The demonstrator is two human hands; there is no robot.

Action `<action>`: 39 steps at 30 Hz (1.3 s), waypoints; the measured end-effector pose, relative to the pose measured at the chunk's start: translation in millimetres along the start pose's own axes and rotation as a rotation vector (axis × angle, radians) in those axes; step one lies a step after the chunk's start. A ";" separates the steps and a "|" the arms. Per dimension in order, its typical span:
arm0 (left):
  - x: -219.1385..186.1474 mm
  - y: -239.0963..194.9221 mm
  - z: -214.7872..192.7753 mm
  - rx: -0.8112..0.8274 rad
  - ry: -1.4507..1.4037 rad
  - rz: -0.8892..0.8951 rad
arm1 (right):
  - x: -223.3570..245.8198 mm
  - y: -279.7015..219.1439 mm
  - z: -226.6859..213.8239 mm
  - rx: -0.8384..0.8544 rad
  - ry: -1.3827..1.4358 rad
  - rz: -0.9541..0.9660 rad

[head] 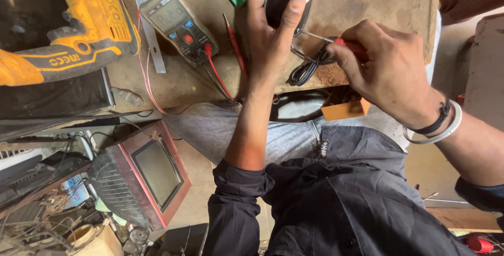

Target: The person disassembles a small black electronic device using a screwdriver, removes the casing, and tests internal components with a multimeter. The device remains open on the workbench as the clip ends.

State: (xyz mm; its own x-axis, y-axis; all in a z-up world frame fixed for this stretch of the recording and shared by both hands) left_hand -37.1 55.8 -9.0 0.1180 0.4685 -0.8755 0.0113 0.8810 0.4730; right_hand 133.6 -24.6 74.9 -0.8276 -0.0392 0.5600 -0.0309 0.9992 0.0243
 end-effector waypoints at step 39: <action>-15.4 7.5 0.8 0.001 0.221 -0.031 | -18.5 7.0 -8.6 -0.083 0.331 0.093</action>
State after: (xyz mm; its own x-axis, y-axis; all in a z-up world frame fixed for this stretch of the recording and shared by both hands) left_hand -38.1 55.2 8.0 -0.1031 0.4442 -0.8900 0.0128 0.8953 0.4454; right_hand 153.5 -16.9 71.9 -0.5981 0.0396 0.8005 0.0931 0.9955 0.0203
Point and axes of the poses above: each hand's wrist, its own y-axis towards the middle knuckle, its own z-axis out of the palm, x = y × z, the point moved 6 cm from there along y, towards the middle knuckle, and after that the axes turned 12 degrees about z, right-handed, at the moved point
